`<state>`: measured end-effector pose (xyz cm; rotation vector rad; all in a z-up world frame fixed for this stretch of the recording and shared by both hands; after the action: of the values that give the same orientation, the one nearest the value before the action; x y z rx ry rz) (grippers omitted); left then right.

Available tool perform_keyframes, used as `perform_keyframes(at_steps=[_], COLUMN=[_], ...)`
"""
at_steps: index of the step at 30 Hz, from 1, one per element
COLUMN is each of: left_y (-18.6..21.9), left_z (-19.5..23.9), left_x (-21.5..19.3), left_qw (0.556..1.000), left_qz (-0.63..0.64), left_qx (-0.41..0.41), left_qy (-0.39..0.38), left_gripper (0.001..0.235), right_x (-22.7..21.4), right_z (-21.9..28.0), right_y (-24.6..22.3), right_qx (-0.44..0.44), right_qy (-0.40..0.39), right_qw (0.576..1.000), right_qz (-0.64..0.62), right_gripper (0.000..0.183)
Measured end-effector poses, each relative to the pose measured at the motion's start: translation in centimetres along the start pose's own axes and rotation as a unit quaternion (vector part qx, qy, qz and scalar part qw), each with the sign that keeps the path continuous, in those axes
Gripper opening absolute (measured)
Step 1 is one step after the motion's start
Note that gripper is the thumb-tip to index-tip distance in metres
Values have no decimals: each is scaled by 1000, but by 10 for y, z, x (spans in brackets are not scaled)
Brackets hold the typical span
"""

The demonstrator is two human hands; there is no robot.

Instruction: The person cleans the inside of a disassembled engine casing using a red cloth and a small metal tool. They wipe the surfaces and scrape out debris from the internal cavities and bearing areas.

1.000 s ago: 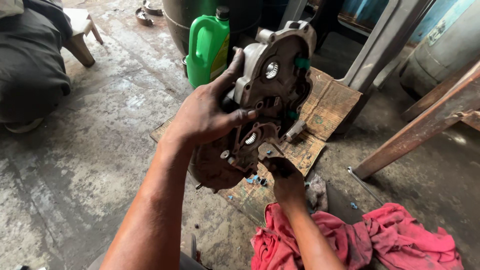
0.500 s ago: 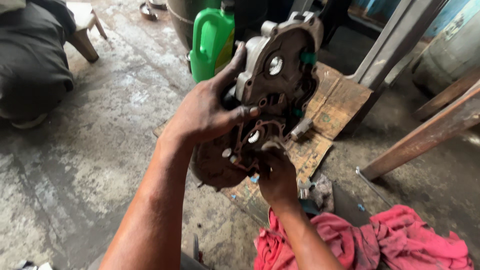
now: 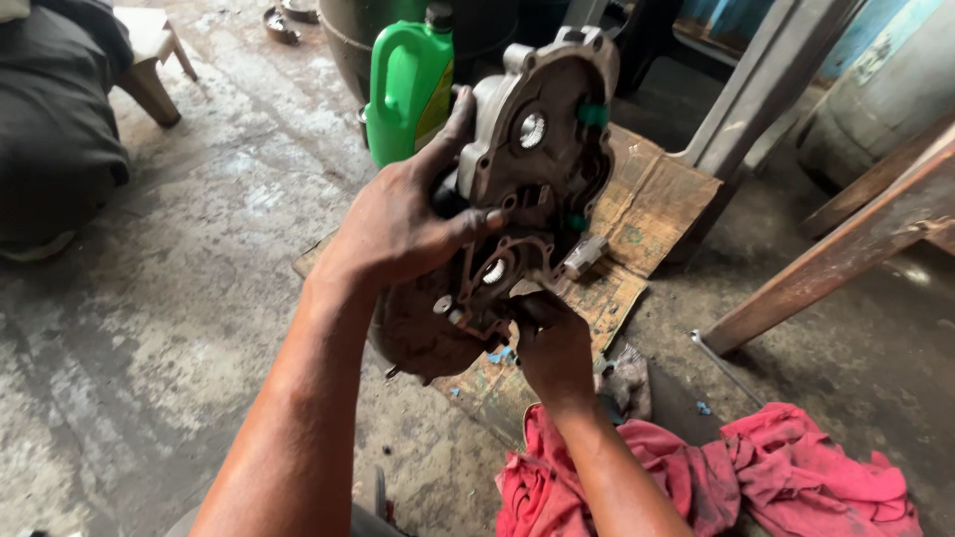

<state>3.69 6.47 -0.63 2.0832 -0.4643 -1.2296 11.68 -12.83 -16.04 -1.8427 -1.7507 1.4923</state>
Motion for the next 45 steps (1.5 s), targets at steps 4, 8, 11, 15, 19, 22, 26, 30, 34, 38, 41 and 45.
perform_keyframes(at_steps=[4, 8, 11, 15, 19, 22, 26, 30, 34, 38, 41, 45], left_y=[-1, -3, -6, -6, -3, -5, -5, -8, -6, -5, -6, -8], left_z=[-5, -4, -8, -5, -7, -9, -5, -7, -8, -7, -10, -6], left_x=[0, 5, 2, 5, 3, 10, 2, 3, 5, 4, 2, 5], left_qw=[999, 998, 999, 999, 998, 998, 998, 998, 999, 999, 998, 998], left_qz=[-13, -19, -23, -11, -52, -58, -27, -41, -34, -29, -37, -43], left_qx=[38, 47, 33, 29, 29, -6, 43, 23, 1, 8, 12, 17], left_qy=[19, 23, 24, 19, 27, 8, 33, 29, 31, 37, 40, 43], left_gripper=[111, 112, 111, 111, 114, 115, 110, 112, 109, 108, 108, 109], right_x=[0, 3, 6, 1, -4, 3, 4, 4, -3, -3, -3, 0], right_z=[0, 2, -6, -6, -10, -7, -10, -10, -11, -14, -19, -16], right_y=[-4, -8, -15, -19, -25, -24, -8, -6, -7, -17, -27, -22], right_qx=[-1, -24, -75, -93, -89, -167, -42, -79, 38, 41, -47, -16], right_qy=[43, 78, 61, 18, 84, 2, 43, 6, 76, 69, 86, 88], right_qw=[999, 996, 993, 991, 990, 982, 997, 993, 996, 997, 995, 996], right_qz=[5, 33, 72, 97, 65, 85, 46, 84, 23, 2, 19, 17], right_gripper=[18, 19, 20, 22, 23, 29, 26, 27, 22, 22, 22, 19])
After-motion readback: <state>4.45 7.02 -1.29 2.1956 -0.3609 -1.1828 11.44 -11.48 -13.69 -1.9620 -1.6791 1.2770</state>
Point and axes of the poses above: each hand's wrist, its own z-axis away from the middle knuckle, its own x-axis out of the palm, y = z × x, the point moved 4 cm from there along -z, towards the middle knuckle, and after that the axes turned 2 degrees about y, right-handed, at the moved point
